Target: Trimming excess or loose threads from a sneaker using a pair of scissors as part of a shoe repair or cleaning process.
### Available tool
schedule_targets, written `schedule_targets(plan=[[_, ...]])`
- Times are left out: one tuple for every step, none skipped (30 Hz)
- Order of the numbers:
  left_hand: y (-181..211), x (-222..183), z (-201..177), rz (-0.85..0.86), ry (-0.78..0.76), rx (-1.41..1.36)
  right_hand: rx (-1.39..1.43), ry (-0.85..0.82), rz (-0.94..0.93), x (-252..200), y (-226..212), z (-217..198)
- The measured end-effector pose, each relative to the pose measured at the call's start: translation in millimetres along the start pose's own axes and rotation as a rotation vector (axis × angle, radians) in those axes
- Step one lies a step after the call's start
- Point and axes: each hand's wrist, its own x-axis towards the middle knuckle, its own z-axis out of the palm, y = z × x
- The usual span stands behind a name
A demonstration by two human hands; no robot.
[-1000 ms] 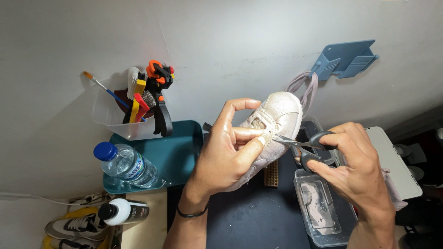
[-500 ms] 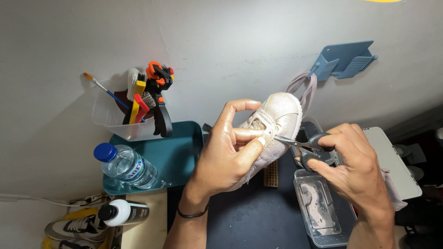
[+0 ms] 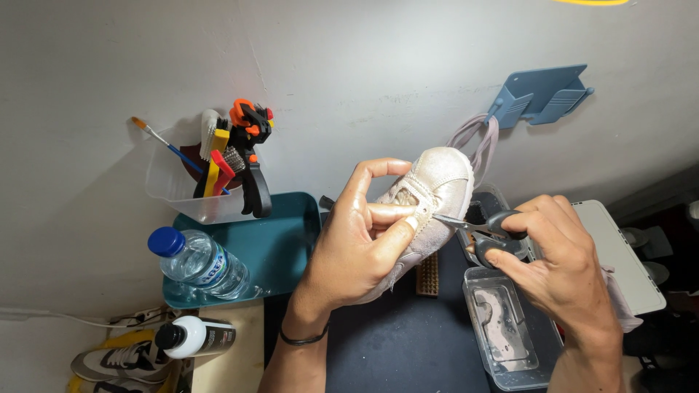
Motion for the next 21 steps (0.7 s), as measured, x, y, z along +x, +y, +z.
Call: schedule_targets(plan=[[0,0,0,-0.003,-0.002,-0.001,0.001,0.006,0.002,0,0,0],[1,0,0,-0.003,-0.002,-0.001,0.001,0.006,0.003,0,1,0],[1,0,0,-0.004,-0.003,0.011,-0.009,0.006,-0.008,0,1,0],[1,0,0,-0.004,-0.003,0.023,-0.018,0.006,-0.020,-1,2,0],[2,0,0,-0.004,-0.003,0.023,-0.018,0.006,-0.019,0,1,-1],[4,0,0,-0.016,0.007,0.053,-0.016,0.010,-0.021,0,1,-1],[5,0,0,-0.028,0.018,0.083,-0.015,0.014,-0.022,0,0,-2],[4,0,0,-0.029,0.018,0.083,-0.015,0.013,-0.021,0,0,-2],[3,0,0,-0.021,0.007,0.067,-0.025,0.011,-0.018,-1,1,-2],[2,0,0,-0.012,-0.002,0.052,-0.035,0.010,-0.017,-1,2,-1],[2,0,0,-0.011,-0.002,0.052,-0.035,0.010,-0.017,-1,1,-1],[2,0,0,-0.005,-0.003,0.050,-0.016,0.021,0.015,-2,1,-1],[3,0,0,0.001,-0.005,0.047,0.003,0.032,0.047,-3,0,0],[2,1,0,0.001,-0.004,0.047,0.004,0.031,0.046,-4,-2,0],[2,1,0,-0.011,0.005,0.044,0.143,0.045,0.174,-6,-5,0],[1,1,-1,-0.023,0.015,0.041,0.284,0.055,0.302,-8,-7,0],[1,1,-2,-0.024,0.017,0.040,0.285,0.054,0.301,-9,-10,4],[1,1,-2,-0.004,0.023,0.077,0.368,0.095,0.263,-9,-13,7],[1,2,-3,0.016,0.030,0.113,0.450,0.136,0.224,-9,-16,10],[1,2,-3,0.015,0.025,0.112,0.447,0.139,0.227,-7,-24,14],[1,2,-2,0.024,0.020,0.082,0.450,0.167,0.125,-5,-32,18]])
